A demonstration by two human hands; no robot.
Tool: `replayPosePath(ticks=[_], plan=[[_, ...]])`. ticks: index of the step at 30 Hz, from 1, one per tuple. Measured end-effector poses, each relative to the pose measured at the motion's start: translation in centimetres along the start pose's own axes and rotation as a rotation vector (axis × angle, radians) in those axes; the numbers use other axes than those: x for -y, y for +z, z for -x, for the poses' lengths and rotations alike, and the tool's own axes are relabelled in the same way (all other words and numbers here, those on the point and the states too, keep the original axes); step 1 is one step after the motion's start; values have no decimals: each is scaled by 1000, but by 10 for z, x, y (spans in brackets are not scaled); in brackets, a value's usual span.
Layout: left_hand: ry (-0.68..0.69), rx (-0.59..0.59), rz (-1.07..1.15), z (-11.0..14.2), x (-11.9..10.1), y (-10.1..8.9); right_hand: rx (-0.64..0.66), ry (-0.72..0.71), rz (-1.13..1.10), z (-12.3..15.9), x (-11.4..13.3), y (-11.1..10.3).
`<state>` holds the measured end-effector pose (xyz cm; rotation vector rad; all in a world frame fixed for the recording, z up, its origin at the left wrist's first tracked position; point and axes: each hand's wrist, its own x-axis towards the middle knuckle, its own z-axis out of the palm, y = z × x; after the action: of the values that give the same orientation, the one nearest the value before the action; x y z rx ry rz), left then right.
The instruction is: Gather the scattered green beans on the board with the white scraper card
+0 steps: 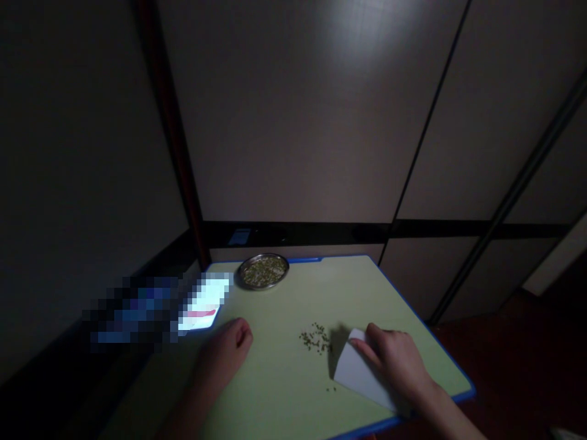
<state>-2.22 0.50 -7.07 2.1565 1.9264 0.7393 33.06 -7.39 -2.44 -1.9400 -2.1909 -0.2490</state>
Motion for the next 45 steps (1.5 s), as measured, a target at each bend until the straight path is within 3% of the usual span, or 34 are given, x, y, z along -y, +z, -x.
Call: replayPosePath(ticks=[13,27,45], plan=[[2,-7,-41,0,8,8,-70,-150,-44,-22,39,8],[-2,-7,-28,1,3,6,81,-408,-52,-18,59,10],[30,-28,-53,0,2,3,53,-412,-64,-10,61,3]])
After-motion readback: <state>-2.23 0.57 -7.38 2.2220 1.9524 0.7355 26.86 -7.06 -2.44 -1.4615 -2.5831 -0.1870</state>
